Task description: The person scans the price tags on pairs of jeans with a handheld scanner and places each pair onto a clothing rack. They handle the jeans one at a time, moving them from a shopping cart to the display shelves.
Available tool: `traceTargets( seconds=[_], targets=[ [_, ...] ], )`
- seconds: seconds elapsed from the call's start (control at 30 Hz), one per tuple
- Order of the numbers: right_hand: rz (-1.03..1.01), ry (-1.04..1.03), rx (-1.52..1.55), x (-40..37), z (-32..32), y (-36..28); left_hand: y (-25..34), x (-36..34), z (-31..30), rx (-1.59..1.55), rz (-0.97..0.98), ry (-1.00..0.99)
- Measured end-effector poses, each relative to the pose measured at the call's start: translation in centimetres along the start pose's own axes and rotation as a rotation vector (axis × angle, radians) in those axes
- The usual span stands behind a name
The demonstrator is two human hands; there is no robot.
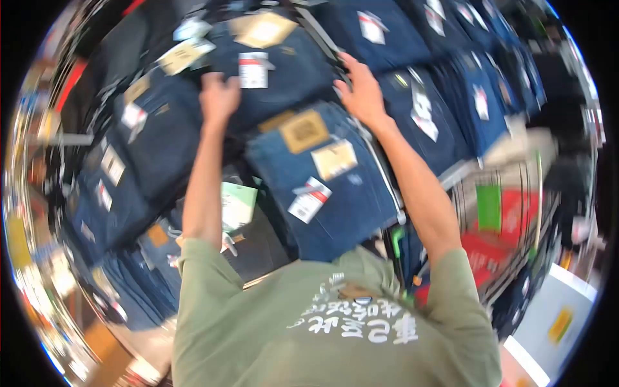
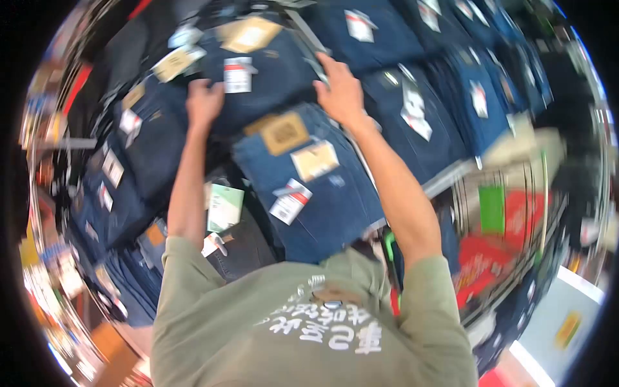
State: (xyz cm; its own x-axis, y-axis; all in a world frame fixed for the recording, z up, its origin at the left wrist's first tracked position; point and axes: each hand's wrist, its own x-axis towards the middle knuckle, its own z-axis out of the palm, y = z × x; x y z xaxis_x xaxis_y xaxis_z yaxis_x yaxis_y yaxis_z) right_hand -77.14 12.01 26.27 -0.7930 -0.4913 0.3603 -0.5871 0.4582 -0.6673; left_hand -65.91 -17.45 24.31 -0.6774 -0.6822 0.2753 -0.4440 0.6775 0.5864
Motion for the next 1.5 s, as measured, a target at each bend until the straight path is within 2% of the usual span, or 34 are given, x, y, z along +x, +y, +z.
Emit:
traceTargets(
  seconds=[0.03, 0.07, 0.1, 0.13, 0.2, 0.23, 0.27, 0.3, 0.33, 0.37, 0.4, 0.47, 0.5, 0.57, 0.63, 0.67, 0.73, 0.8, 0.87, 0.93, 1.03, 1.07, 1.13, 1.23, 1.4, 1.47, 1.5],
  targets=[
    [0.012, 0.068, 0.05, -3.3, -2.3, -0.2, 1.2, -0.6, -1.1, 0.105, 0.224, 0.162],
    [0.04, 0.105, 0.05, -7.0, -4.9, 0.0, 3.3, -2.2, -2.0, 0.033, 0.267, 0.256],
    [0.09, 0.173, 0.016, -11.7, -7.4, 0.5, 5.7, -4.6, -1.9, -0.088, 0.15, 0.323],
    [0.123, 0.239, -0.017, -16.3, -10.0, 0.6, 7.5, -7.0, -0.5, -0.413, 0.157, 0.336],
    [0.368, 0.415, -0.048, -26.7, -12.9, 2.6, 15.7, -15.3, 0.5, -0.735, 0.266, 0.131],
    [0.578, 0.51, 0.031, -31.5, -13.9, 2.8, 18.8, -20.0, 1.1, -0.738, 0.412, -0.043],
    [0.784, 0.6, 0.126, -36.5, -14.6, 3.0, 22.1, -25.0, 2.3, -0.671, 0.464, -0.222],
    [0.89, 0.659, 0.106, -41.9, -14.8, 3.9, 24.6, -29.9, 3.0, -0.634, 0.504, -0.461],
    [0.991, 0.719, 0.087, -46.7, -15.4, 5.0, 26.0, -34.1, 4.7, -0.726, 0.631, -0.809],
    [1.134, 0.732, 0.108, -50.8, -16.5, 5.4, 27.0, -39.6, 6.7, -0.906, 0.113, -1.293],
    [1.28, 0.74, 0.138, -54.2, -17.2, 5.3, 26.5, -44.1, 9.3, -1.009, -0.039, -1.62],
    [1.353, 0.706, -0.01, -58.7, -18.8, 5.6, 26.3, -50.8, 12.0, -0.631, -0.408, -1.939],
    [1.407, 0.664, -0.036, -60.7, -19.2, 6.5, 25.1, -53.5, 13.8, -0.597, -0.405, -1.943],
    [1.364, 0.61, -0.109, -62.1, -20.2, 8.0, 23.5, -57.8, 17.9, -0.538, -1.066, -1.775],
    [1.281, 0.48, -0.195, -62.8, -20.6, 10.0, 24.1, -60.3, 20.2, -0.433, -1.077, -1.681],
    [1.294, 0.495, -0.166, -62.9, -20.5, 10.9, 24.2, -61.2, 21.1, -0.347, -1.083, -1.606],
    [1.326, 0.386, -0.195, -61.1, -21.2, 11.2, 23.4, -63.0, 22.9, -0.335, -1.109, -1.604],
    [1.317, 0.359, -0.165, -60.8, -20.5, 12.2, 23.0, -64.1, 25.0, -0.361, -1.388, -1.378],
    [1.375, 0.297, -0.203, -60.8, -20.0, 13.1, 23.8, -64.5, 25.4, -0.279, -1.368, -1.302],
    [1.374, 0.315, -0.164, -60.7, -19.9, 12.9, 24.9, -63.9, 24.9, -0.32, -1.383, -1.341],
    [1.439, 0.385, -0.003, -60.1, -20.8, 12.2, 26.2, -63.6, 23.5, -0.318, -1.48, -1.206],
    [1.367, 0.493, -0.028, -60.8, -19.6, 12.9, 25.5, -63.5, 22.8, -0.534, -1.469, -1.349],
    [1.403, 0.559, -0.011, -60.4, -19.7, 13.2, 25.3, -64.1, 22.3, -0.596, -1.383, -1.296],
    [1.423, 0.656, 0.018, -60.1, -20.0, 13.1, 24.2, -64.9, 24.1, -0.403, -1.439, -1.174],
    [1.411, 0.609, -0.026, -60.5, -19.6, 13.1, 25.5, -64.3, 25.9, -0.347, -1.459, -1.21],
    [1.447, 0.59, -0.059, -60.1, -19.6, 12.9, 28.2, -63.2, 25.1, -0.108, -1.304, -1.244],
    [1.428, 0.607, -0.087, -60.2, -19.2, 13.1, 32.0, -62.3, 22.1, -0.046, -1.223, -1.158]
  ],
)
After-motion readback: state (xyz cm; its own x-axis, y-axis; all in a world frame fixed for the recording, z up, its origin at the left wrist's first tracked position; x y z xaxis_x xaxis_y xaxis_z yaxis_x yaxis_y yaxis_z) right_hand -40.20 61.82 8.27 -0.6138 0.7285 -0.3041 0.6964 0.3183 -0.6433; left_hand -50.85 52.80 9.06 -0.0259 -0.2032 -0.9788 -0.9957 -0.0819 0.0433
